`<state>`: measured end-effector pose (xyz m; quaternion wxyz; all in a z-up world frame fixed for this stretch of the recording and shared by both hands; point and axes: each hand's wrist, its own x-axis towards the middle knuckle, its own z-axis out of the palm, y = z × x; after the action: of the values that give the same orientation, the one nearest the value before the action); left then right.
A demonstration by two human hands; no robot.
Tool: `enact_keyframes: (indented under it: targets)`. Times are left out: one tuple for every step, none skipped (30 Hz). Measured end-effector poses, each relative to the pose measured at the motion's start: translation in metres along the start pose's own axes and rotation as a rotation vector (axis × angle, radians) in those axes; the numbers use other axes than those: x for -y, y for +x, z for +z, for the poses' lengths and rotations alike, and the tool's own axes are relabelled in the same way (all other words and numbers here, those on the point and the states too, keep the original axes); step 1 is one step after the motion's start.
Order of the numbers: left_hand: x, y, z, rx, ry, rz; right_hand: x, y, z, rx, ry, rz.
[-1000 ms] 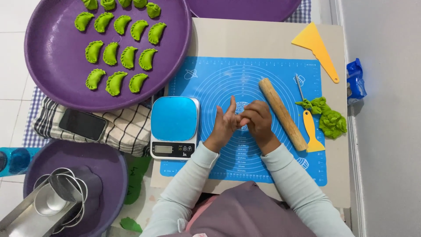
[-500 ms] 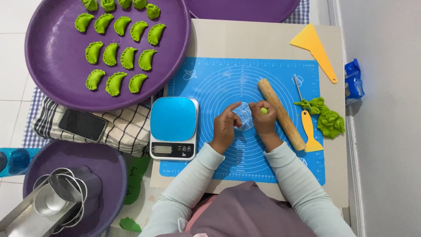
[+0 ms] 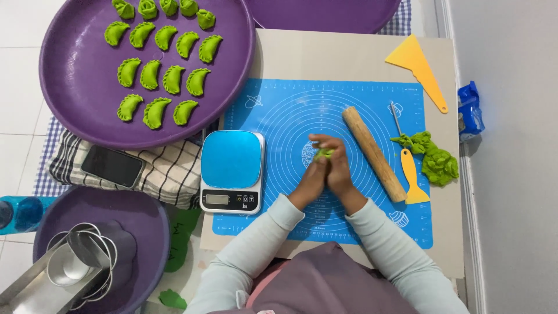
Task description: Pinching and folding the edges of green dough pieces to create a decorative pattern and seal.
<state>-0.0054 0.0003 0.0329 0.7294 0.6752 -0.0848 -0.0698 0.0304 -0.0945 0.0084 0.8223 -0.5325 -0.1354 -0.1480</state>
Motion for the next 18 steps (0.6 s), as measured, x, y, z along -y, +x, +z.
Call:
enact_keyframes:
  targets:
    - [-0.013, -0.003, 0.0, -0.001, 0.0, -0.001, -0.002, -0.002, 0.0, 0.001, 0.001, 0.001]
    - [-0.026, -0.006, 0.0, -0.088, -0.102, 0.019, -0.004, -0.005, 0.0, 0.035, -0.088, -0.025]
    - [-0.04, -0.009, -0.001, -0.173, -0.202, 0.04, -0.006, -0.007, 0.001, 0.067, -0.174, -0.052]
    - [-0.027, -0.003, -0.007, -0.173, -0.199, 0.039, -0.008, -0.009, 0.001, 0.066, -0.171, -0.052]
    - [-0.014, 0.003, -0.013, -0.211, -0.241, 0.077, -0.01, -0.011, 0.002, 0.097, -0.26, -0.08]
    - [-0.001, 0.01, -0.018, -0.248, -0.282, 0.114, -0.012, -0.012, 0.002, 0.128, -0.349, -0.109]
    - [0.0, 0.011, -0.022, -0.247, -0.283, 0.113, -0.013, -0.014, 0.001, 0.127, -0.35, -0.108]
    - [0.002, 0.012, -0.026, -0.24, -0.258, 0.066, -0.016, -0.015, 0.0, 0.159, -0.441, -0.134]
    - [0.003, 0.013, -0.031, -0.236, -0.233, 0.02, -0.018, -0.017, -0.001, 0.193, -0.532, -0.159]
    - [-0.001, 0.013, -0.033, -0.236, -0.235, 0.019, -0.019, -0.013, -0.006, 0.194, -0.533, -0.157]
    - [-0.005, 0.013, -0.036, -0.244, -0.109, -0.043, -0.02, -0.01, -0.011, 0.188, -0.616, -0.179]
    - [-0.01, 0.012, -0.038, -0.251, 0.017, -0.105, -0.02, -0.008, -0.016, 0.182, -0.699, -0.2]
    - [-0.005, 0.014, -0.043, -0.251, 0.016, -0.104, -0.019, -0.007, -0.016, 0.183, -0.699, -0.201]
    - [-0.002, 0.015, -0.048, -0.19, -0.005, -0.095, -0.018, -0.006, -0.015, 0.211, -0.697, -0.144]
    - [0.003, 0.016, -0.053, -0.128, -0.025, -0.087, -0.017, -0.005, -0.015, 0.237, -0.695, -0.087]
    - [0.01, 0.018, -0.055, -0.127, -0.026, -0.087, -0.012, -0.004, -0.014, 0.236, -0.696, -0.087]
    - [0.017, 0.019, -0.056, -0.071, -0.124, -0.117, -0.007, -0.002, -0.012, 0.327, -0.452, 0.096]
    - [0.025, 0.021, -0.058, -0.015, -0.223, -0.146, -0.002, 0.0, -0.01, 0.411, -0.204, 0.275]
